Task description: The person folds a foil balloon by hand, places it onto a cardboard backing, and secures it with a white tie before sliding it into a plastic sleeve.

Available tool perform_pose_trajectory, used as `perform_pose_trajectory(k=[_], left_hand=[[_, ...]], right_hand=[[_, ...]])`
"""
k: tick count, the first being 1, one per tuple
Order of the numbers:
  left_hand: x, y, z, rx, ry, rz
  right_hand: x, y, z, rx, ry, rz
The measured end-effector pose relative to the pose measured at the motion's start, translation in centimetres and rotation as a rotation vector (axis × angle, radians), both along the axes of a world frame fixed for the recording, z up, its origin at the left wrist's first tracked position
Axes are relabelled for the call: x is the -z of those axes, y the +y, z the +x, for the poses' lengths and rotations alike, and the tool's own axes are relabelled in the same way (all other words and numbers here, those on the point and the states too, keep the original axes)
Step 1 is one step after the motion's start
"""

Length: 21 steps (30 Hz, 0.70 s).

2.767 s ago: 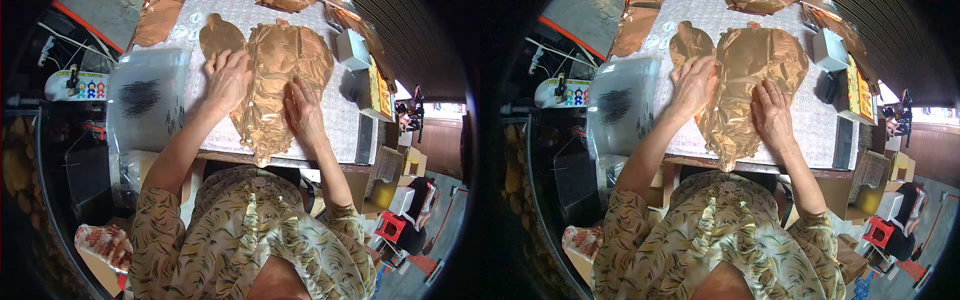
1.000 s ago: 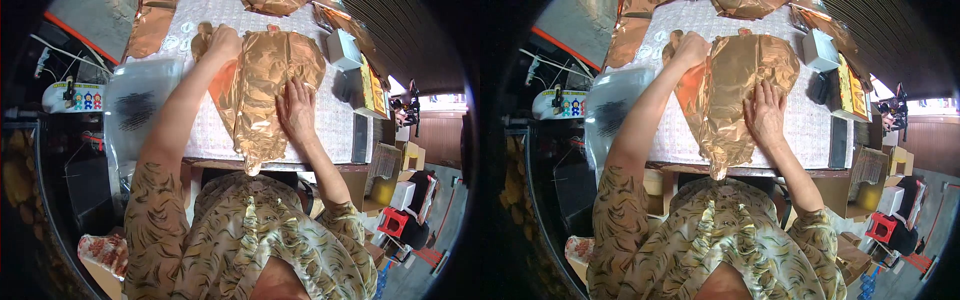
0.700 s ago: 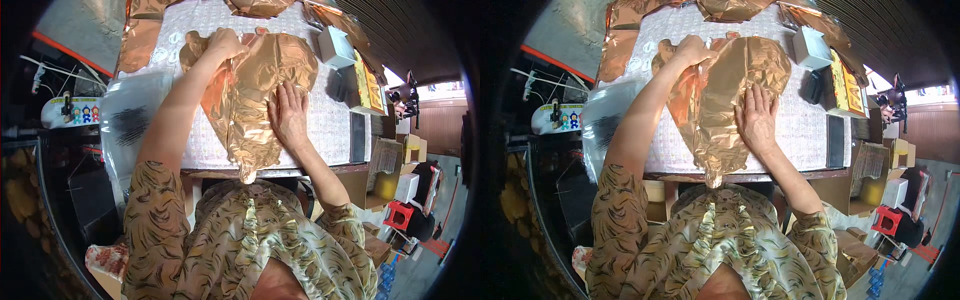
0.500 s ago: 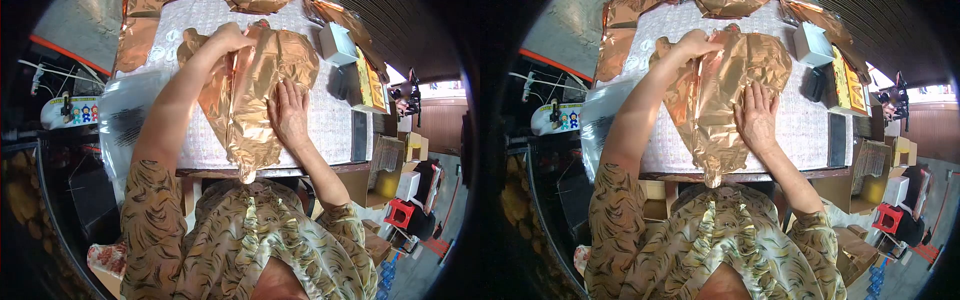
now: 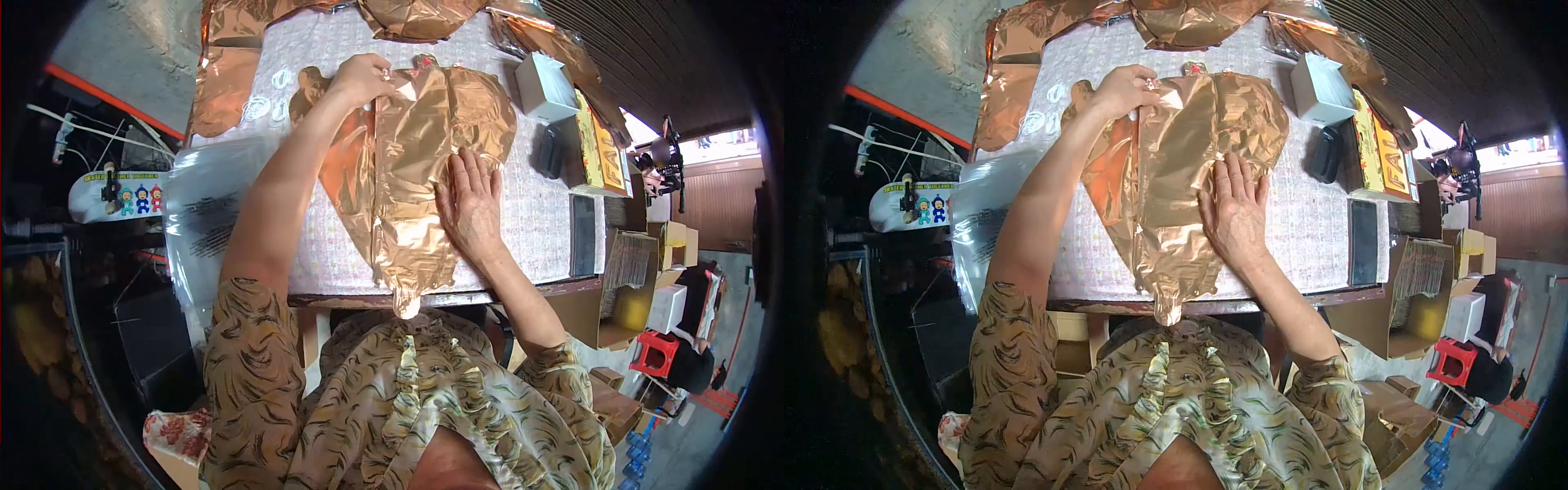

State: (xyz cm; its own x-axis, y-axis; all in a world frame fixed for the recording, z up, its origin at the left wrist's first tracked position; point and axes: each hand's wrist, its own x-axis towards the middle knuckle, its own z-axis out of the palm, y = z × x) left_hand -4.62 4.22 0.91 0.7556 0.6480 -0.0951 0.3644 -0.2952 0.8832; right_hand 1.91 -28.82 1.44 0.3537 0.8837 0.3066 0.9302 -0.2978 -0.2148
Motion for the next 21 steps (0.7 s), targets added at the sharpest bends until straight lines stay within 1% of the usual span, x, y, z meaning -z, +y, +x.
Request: perform_pose_trajectory(k=[2,3,5,8,13,19,21], left_hand=[[-1.6,-0.9,-0.5,-0.015,0.065,0.001],[-1.5,-0.9,-0.5,-0.017,0.068,-0.007],[-1.3,-0.8,-0.5,0.021,0.058,0.056],[-2.0,-0.8,-0.1,0.005,0.084,0.066],[-1.4,-0.4,0.4,-0.065,0.152,0.219],[-0.4,0.0,0.1,-0.019,0.072,0.184],[-0.3,0.1,0.1,-0.037,0.082,0.183]], right_hand=[[0.0,-0.1,0.0,-0.002,-0.012,0.006],[0.0,-0.1,0.0,-0.004,-0.009,-0.002],[-0.2,-0.1,0.0,-0.008,0.001,-0.005],[-0.2,-0.1,0.0,-0.006,0.004,-0.012],[-0.2,-0.1,0.1,-0.015,0.012,-0.002],[-0.3,0.0,0.0,-0.037,-0.039,-0.019],[-0.2,0.0,0.0,-0.03,-0.027,-0.03]])
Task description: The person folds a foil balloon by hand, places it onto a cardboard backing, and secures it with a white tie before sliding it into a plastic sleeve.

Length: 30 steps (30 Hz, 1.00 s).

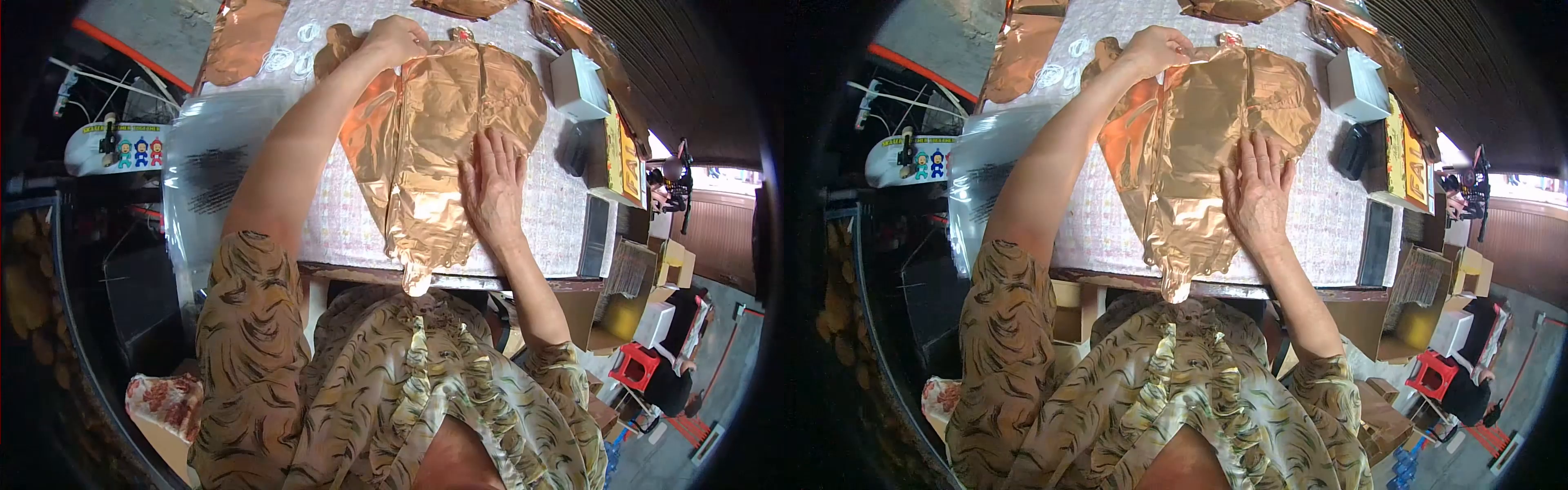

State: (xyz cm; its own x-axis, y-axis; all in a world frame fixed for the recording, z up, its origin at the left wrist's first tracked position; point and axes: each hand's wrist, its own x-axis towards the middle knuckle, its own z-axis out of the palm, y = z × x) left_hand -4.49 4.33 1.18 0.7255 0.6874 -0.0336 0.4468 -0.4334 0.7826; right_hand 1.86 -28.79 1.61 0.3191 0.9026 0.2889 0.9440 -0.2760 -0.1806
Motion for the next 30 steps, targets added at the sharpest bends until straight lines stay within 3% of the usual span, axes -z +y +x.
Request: perform_pose_trajectory(k=[8,12,18,21,24,26,30], left_hand=[[2.5,0.9,-0.2,-0.022,-0.049,-0.004],[1.8,0.5,-0.4,-0.015,-0.015,-0.095],[1.3,-0.9,-0.5,-0.088,-0.147,0.006],[0.9,-0.9,-0.6,-0.107,-0.082,-0.106],[1.6,-1.1,-0.9,-0.059,-0.2,0.109],[2.1,-0.6,-0.5,-0.064,-0.205,-0.076],[2.1,-0.3,-0.3,-0.053,-0.17,-0.145]], right_hand=[[0.4,0.0,0.3,-0.005,0.017,-0.019],[0.3,0.0,0.2,-0.006,0.017,-0.024],[0.3,0.0,0.2,-0.008,0.027,-0.021],[0.3,0.0,0.2,-0.008,0.027,-0.029],[0.3,0.0,0.2,-0.002,0.028,-0.036],[0.3,0.0,0.2,-0.008,0.02,-0.029],[0.2,0.0,0.1,-0.002,0.027,-0.039]])
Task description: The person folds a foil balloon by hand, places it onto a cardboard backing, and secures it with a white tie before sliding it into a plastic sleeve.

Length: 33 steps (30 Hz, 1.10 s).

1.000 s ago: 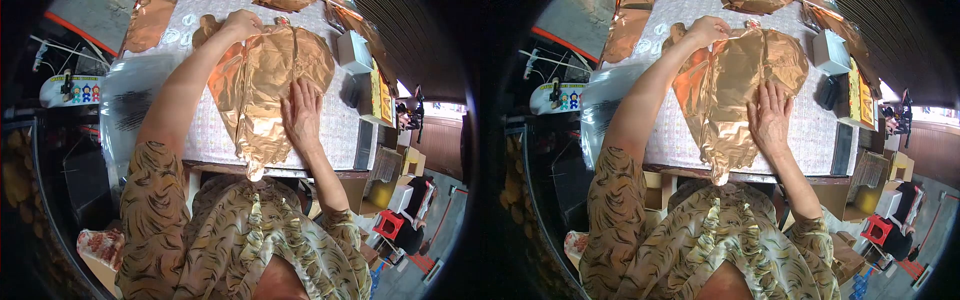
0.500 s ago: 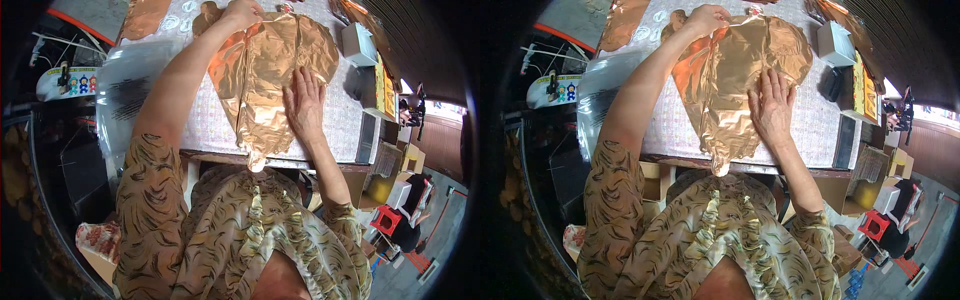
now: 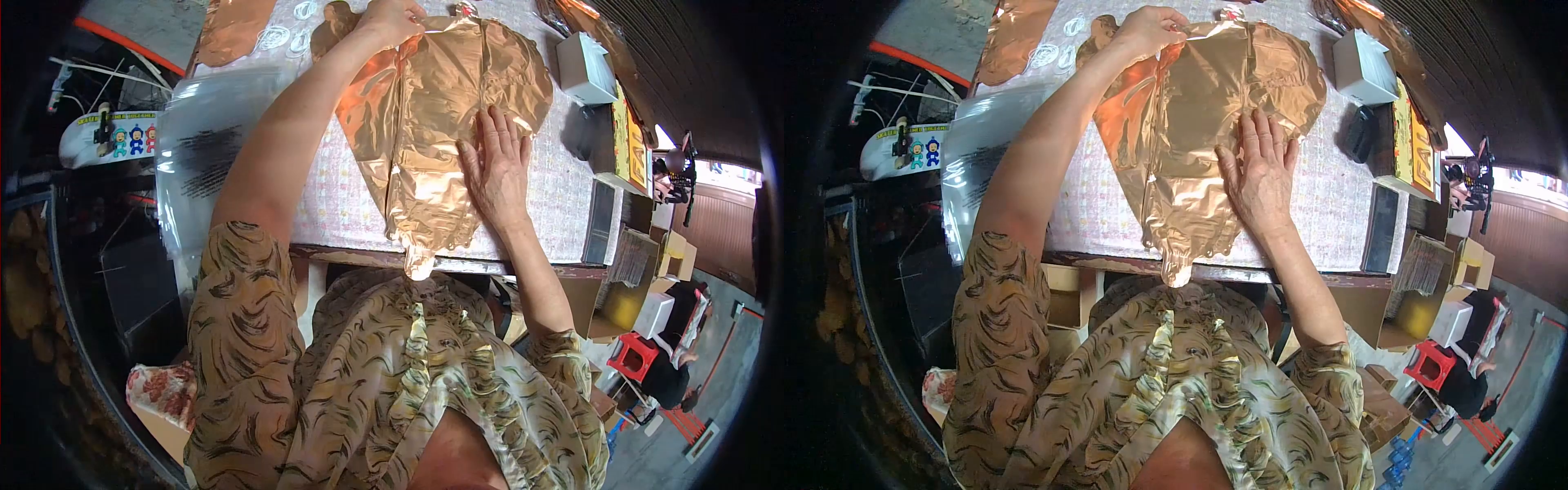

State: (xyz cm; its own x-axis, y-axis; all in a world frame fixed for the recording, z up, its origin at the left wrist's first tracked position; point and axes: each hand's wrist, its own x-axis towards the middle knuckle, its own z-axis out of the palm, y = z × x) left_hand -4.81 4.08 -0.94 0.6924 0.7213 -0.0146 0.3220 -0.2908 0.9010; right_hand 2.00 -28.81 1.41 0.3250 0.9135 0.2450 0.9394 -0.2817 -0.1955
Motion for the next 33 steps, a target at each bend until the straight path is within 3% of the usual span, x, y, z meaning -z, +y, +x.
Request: perform_pose_trajectory(k=[5,15,17,21,23,25,28,31,33], left_hand=[[-2.1,-1.3,-0.6,-0.033,0.088,0.137],[-0.6,-0.4,-0.1,-0.042,0.077,0.265],[-1.7,-1.2,-0.7,-0.045,0.078,0.402],[-0.3,-0.6,-1.4,-0.062,-0.085,0.272],[-0.7,-1.1,-3.6,-0.087,-0.135,0.616],[-4.5,-4.1,-6.9,-0.003,-0.048,0.686],[-4.9,-7.4,-10.5,0.031,-0.109,0.622],[-4.4,-10.7,-12.9,0.046,-0.096,0.711],[-4.2,-12.4,-13.7,-0.008,0.055,0.599]], right_hand=[[-0.1,0.0,0.0,-0.002,0.008,-0.005],[-1.4,-0.4,-1.2,-0.047,-0.035,-0.017],[-1.3,-0.7,-1.3,-0.032,-0.04,-0.02],[-1.2,-1.7,-0.6,-0.034,-0.032,0.014],[-1.5,-2.2,-0.3,-0.025,0.032,0.037],[-2.9,-2.3,-0.2,0.023,0.055,0.033],[-2.1,-1.9,1.9,0.051,-0.033,0.122],[-1.0,-0.8,3.2,0.072,-0.046,0.06],[-1.0,0.5,3.3,0.054,-0.062,0.08]])
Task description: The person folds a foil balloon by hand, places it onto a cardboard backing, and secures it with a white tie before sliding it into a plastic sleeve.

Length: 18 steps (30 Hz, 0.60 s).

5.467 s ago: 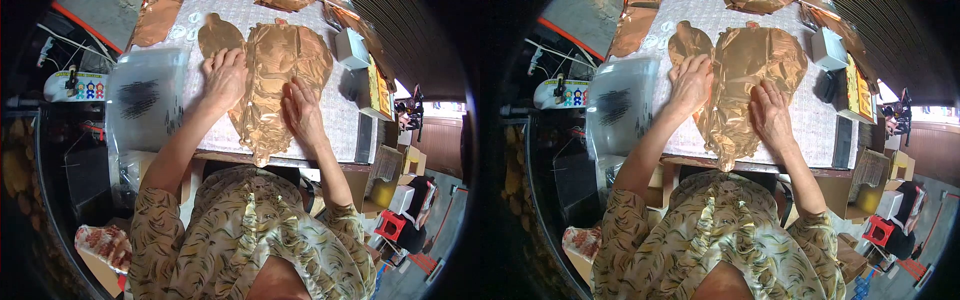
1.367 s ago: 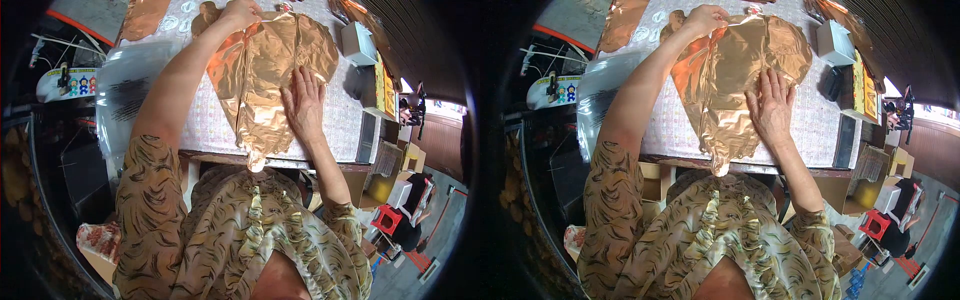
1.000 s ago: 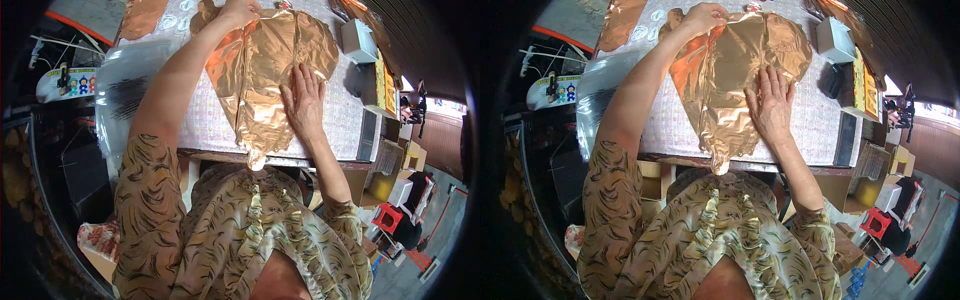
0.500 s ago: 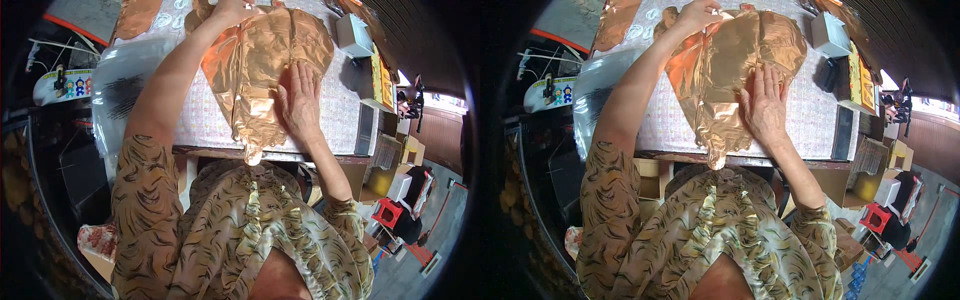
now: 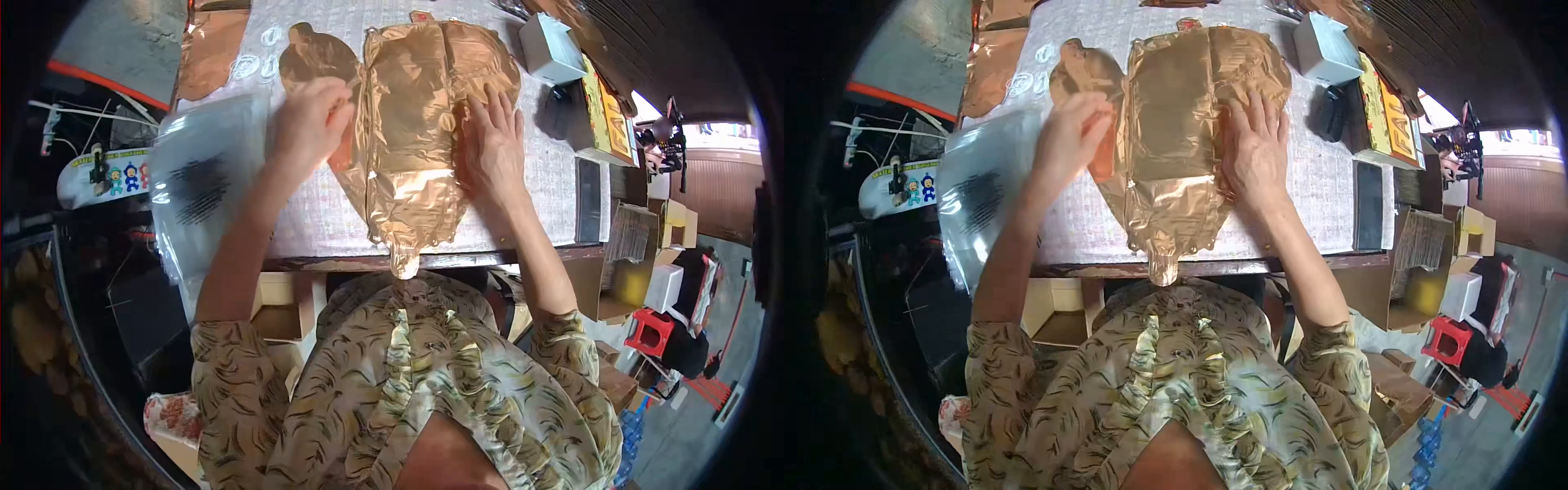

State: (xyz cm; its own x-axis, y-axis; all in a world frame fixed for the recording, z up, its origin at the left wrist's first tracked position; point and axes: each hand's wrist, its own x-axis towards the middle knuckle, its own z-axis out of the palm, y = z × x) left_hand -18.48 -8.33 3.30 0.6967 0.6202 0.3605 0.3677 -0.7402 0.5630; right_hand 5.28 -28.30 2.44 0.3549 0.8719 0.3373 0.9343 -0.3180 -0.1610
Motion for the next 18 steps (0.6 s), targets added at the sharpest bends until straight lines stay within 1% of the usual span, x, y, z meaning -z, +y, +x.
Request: perform_pose_trajectory(k=[1,2,4,5,7,9,12,18], left_hand=[[0.6,-0.1,-0.3,0.022,-0.007,0.071],[0.9,-0.4,-0.4,0.016,-0.006,0.077],[1.0,-1.0,-0.2,0.003,0.004,0.061],[1.1,-0.9,-0.1,0.037,0.002,0.02],[1.3,-1.1,0.3,0.024,0.004,0.048],[1.4,-1.3,0.6,0.023,0.032,0.072],[1.6,-1.6,1.0,0.023,0.008,0.102],[1.4,-1.7,0.9,0.05,0.039,0.055]], right_hand=[[0.0,0.7,0.0,-0.017,-0.018,0.013],[0.3,1.3,0.1,-0.024,-0.018,0.019],[1.0,2.2,0.8,-0.02,-0.028,0.038],[1.3,2.6,1.0,-0.025,-0.031,0.041],[1.6,3.1,1.1,-0.019,0.0,0.004],[1.9,3.5,1.1,-0.011,0.02,0.015],[2.0,3.7,1.0,-0.002,0.053,0.038],[2.0,3.6,0.7,-0.005,0.135,0.045]])
